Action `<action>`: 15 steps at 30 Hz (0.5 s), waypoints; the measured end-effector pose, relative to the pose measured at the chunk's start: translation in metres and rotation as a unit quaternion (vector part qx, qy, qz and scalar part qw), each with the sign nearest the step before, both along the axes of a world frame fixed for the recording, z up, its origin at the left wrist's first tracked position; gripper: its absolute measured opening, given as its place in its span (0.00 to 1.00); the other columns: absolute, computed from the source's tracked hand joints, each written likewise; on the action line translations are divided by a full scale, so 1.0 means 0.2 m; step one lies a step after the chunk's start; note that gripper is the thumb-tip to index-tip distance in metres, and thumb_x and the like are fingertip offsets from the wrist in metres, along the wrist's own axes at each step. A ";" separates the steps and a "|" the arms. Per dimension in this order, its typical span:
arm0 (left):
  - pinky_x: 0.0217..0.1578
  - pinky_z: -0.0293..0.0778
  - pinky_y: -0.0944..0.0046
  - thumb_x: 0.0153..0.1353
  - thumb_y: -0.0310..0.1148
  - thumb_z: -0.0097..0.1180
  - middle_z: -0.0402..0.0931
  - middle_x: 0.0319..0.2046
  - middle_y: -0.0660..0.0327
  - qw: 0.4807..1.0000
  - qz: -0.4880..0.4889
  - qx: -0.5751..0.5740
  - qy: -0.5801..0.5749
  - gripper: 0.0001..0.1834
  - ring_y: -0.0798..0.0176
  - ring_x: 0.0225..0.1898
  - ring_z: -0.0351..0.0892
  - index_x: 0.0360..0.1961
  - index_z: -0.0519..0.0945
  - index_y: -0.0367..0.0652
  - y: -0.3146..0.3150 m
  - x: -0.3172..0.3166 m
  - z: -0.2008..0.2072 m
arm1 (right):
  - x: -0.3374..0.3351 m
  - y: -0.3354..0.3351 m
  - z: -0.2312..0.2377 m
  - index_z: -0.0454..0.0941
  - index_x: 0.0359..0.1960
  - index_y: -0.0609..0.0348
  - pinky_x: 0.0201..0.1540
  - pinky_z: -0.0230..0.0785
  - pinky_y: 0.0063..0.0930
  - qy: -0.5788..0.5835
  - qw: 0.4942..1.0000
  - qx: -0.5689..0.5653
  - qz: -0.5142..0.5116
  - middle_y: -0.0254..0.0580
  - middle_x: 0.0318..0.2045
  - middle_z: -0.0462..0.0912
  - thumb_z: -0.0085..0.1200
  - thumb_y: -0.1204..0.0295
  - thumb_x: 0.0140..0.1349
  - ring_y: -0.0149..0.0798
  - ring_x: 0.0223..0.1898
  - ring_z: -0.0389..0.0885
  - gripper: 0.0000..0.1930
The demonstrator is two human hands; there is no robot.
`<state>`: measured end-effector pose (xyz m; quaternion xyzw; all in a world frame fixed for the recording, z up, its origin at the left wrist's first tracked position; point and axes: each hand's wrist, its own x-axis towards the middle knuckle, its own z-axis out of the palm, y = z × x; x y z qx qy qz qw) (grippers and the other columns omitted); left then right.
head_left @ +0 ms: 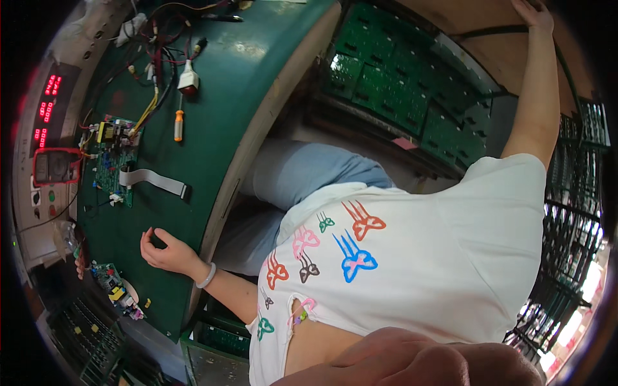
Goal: The person sits at a workbench and writes on a yellow notepad with a pen. They then pick up a roll of white tape, tear off a piece, and apply it to a green circuit board. The person places the labeled board into a green storage bin and picks up another board to inspect.
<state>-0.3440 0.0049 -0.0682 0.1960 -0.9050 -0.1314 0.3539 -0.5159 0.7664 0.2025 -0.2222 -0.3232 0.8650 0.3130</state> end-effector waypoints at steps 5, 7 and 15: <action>0.54 0.65 0.54 0.60 0.32 0.56 0.76 0.44 0.56 1.000 0.001 0.001 0.006 0.10 0.53 0.50 0.73 0.39 0.79 0.39 0.03 -0.01 0.00 | -0.14 0.76 -0.14 0.43 0.71 0.58 0.63 0.63 0.56 0.016 0.981 0.176 0.081 0.63 0.68 0.46 0.39 0.69 0.68 0.63 0.69 0.50 0.31; 0.54 0.64 0.54 0.60 0.32 0.56 0.76 0.44 0.57 1.000 0.019 -0.013 0.004 0.10 0.53 0.50 0.73 0.39 0.79 0.39 0.04 0.01 0.04 | -0.29 0.35 -0.22 0.51 0.69 0.59 0.62 0.65 0.51 -0.025 0.978 0.205 0.004 0.60 0.66 0.55 0.39 0.67 0.70 0.59 0.66 0.58 0.27; 0.56 0.62 0.54 0.62 0.33 0.55 0.76 0.46 0.56 1.000 0.020 -0.013 0.008 0.10 0.53 0.51 0.72 0.40 0.79 0.39 0.05 0.00 0.04 | -0.58 -0.96 -0.72 0.79 0.46 0.59 0.51 0.69 0.25 -0.064 0.608 0.689 0.391 0.33 0.42 0.81 0.51 0.62 0.67 0.29 0.45 0.77 0.15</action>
